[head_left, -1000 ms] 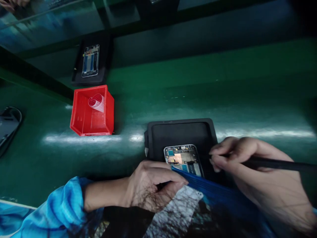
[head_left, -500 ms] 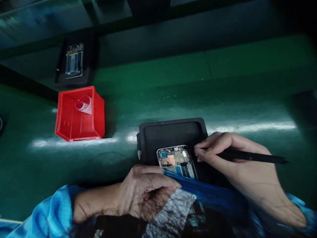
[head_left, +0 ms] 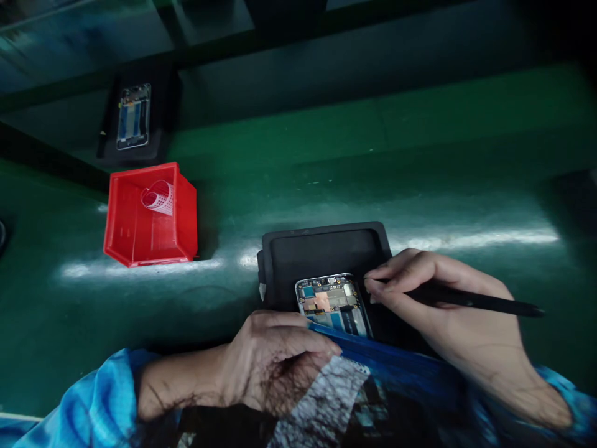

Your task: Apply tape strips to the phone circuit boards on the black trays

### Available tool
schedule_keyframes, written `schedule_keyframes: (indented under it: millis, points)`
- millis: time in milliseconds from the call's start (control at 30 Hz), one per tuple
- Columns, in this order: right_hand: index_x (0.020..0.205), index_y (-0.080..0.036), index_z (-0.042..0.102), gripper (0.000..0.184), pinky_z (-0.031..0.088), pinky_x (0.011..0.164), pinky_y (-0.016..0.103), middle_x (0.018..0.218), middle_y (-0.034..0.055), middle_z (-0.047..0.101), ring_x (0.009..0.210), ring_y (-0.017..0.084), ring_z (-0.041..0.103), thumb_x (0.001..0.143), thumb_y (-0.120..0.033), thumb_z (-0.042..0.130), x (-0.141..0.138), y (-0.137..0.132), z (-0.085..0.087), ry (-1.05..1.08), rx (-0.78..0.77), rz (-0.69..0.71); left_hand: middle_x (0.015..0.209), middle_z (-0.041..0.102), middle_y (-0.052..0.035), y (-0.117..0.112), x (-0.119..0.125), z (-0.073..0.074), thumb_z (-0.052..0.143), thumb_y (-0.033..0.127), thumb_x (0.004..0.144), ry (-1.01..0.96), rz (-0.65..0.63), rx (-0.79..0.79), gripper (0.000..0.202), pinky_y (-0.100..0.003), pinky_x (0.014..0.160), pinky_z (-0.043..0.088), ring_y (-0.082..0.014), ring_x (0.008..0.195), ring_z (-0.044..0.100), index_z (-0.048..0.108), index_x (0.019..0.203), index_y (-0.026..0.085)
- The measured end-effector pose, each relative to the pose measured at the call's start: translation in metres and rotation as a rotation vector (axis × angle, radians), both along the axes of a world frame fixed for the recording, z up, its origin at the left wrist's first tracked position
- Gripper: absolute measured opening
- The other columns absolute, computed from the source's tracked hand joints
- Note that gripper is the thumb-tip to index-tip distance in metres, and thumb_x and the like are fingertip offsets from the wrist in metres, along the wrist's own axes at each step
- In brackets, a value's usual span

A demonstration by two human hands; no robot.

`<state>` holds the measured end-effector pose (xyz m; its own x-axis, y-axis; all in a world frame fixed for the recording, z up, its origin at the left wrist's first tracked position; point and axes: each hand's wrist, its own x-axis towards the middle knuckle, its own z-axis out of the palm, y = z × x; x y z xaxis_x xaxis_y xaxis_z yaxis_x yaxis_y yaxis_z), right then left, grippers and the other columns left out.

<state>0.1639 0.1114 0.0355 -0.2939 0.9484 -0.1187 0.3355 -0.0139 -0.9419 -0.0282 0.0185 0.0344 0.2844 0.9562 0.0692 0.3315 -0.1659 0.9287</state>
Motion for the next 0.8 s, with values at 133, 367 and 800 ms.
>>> schedule_keyframes:
  millis: [133, 367, 800]
  points:
    - [0.056, -0.023, 0.054, 0.019, 0.045, 0.062, 0.025, 0.071, -0.0011, 0.062, 0.068, 0.013, 0.058, 0.066, -0.019, 0.069, -0.001, -0.0011, -0.0003, 0.007, 0.044, 0.032, 0.057, 0.057, -0.0024, 0.0014, 0.0005, 0.0002, 0.055, 0.011, 0.072, -0.016, 0.002, 0.01, 0.016, -0.018, 0.041, 0.035, -0.0072, 0.045, 0.048, 0.064, 0.086, 0.012]
    - [0.057, -0.024, 0.054, 0.02, 0.045, 0.062, 0.025, 0.073, -0.0018, 0.061, 0.07, 0.013, 0.058, 0.065, -0.014, 0.069, 0.0006, -0.0034, -0.0025, 0.007, 0.145, 0.07, 0.064, 0.062, -0.003, -0.0022, 0.0018, -0.0015, 0.056, 0.012, 0.073, -0.054, 0.045, -0.036, 0.018, -0.017, 0.049, 0.043, -0.0087, 0.053, 0.056, 0.065, 0.088, 0.014]
    - [0.057, -0.022, 0.053, 0.02, 0.046, 0.063, 0.023, 0.074, -0.0032, 0.059, 0.072, 0.011, 0.059, 0.065, -0.012, 0.068, 0.0043, 0.0005, -0.0051, 0.026, 0.104, 0.12, 0.06, 0.056, -0.0003, -0.0051, 0.0016, -0.0041, 0.056, 0.015, 0.072, -0.035, 0.052, -0.043, 0.019, -0.018, 0.044, 0.037, -0.0068, 0.048, 0.049, 0.064, 0.089, 0.017]
